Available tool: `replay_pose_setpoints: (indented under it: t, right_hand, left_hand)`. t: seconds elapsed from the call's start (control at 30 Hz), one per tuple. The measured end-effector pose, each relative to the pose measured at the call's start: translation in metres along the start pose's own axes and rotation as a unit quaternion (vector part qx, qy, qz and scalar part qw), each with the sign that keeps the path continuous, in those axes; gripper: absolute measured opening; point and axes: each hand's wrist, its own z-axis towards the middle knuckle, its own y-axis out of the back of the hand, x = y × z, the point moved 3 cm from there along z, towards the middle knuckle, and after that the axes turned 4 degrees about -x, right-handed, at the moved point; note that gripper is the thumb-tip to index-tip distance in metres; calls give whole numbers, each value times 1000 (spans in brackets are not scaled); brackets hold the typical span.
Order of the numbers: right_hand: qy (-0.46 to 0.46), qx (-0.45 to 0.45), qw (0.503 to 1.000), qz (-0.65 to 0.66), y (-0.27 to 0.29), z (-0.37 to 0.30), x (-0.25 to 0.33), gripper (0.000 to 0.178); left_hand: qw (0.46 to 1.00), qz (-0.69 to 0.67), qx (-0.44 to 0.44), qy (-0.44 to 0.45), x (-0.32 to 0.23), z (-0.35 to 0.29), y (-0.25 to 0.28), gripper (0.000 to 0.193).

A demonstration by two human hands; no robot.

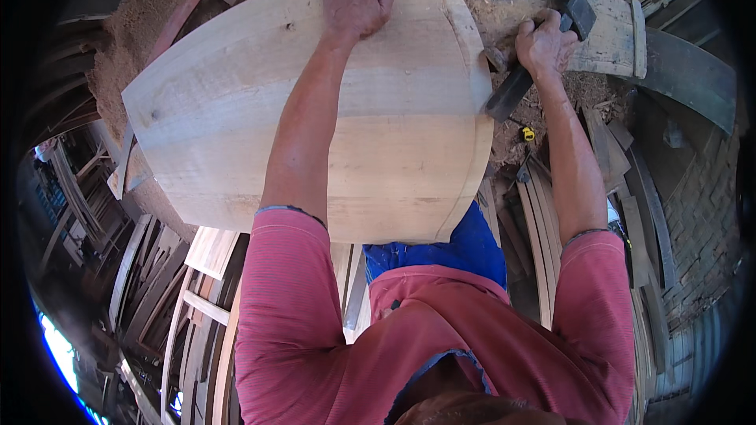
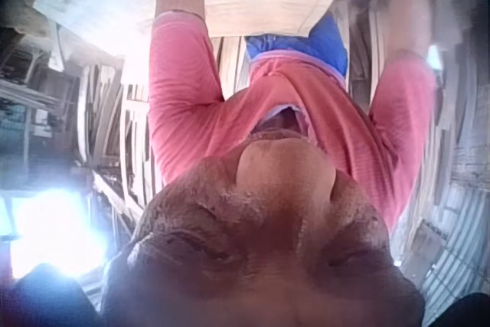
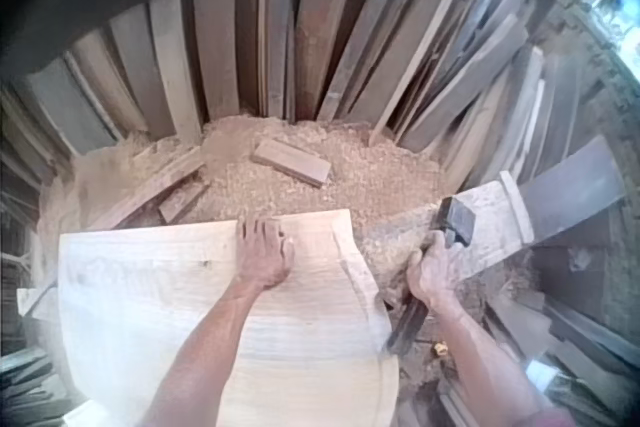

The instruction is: The person uses a chisel and mallet to carve and shape the edges of a large wooden plank. They repeatedly strike the chisel to remove wood shavings and smooth the curved edges of the plank.

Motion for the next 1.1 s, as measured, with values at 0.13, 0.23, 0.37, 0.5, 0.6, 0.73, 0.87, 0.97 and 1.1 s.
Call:
replay_pose_setpoints:
  t: [0.13,0.23,0.37,0.5,0.6,0.73,0.87,0.97,1.1]
  right_hand:
    - [-3,-9,1000,-3,-3,1,1,52]
    - [-7,-10,1000,-11,-5,4,0,55]
    - [2,3,1000,-20,2,0,8,56]
    - [3,-3,1000,-20,-7,6,-2,56]
    - [-15,-16,999,-25,-7,6,-8,55]
    - [-14,-10,1000,-23,1,1,6,53]
    - [-32,-13,998,-46,-2,3,-1,51]
    - [-44,2,998,-40,3,-2,9,51]
    - [-44,9,999,-22,13,1,18,52]
  left_hand:
    - [998,12,-57,-3,-6,-4,15,46]
    - [997,-3,-80,-9,-7,-4,15,44]
    - [999,0,-51,4,-6,-5,20,42]
    - [999,-20,-33,13,-8,-6,27,43]
    - [996,41,-75,-21,-15,-4,27,49]
    - [993,-21,-116,-28,1,-5,5,36]
    - [997,-39,-59,-13,0,-2,-7,42]
    - [995,-28,-97,-15,2,-6,-4,41]
    - [981,-5,-195,17,-12,-21,-4,40]
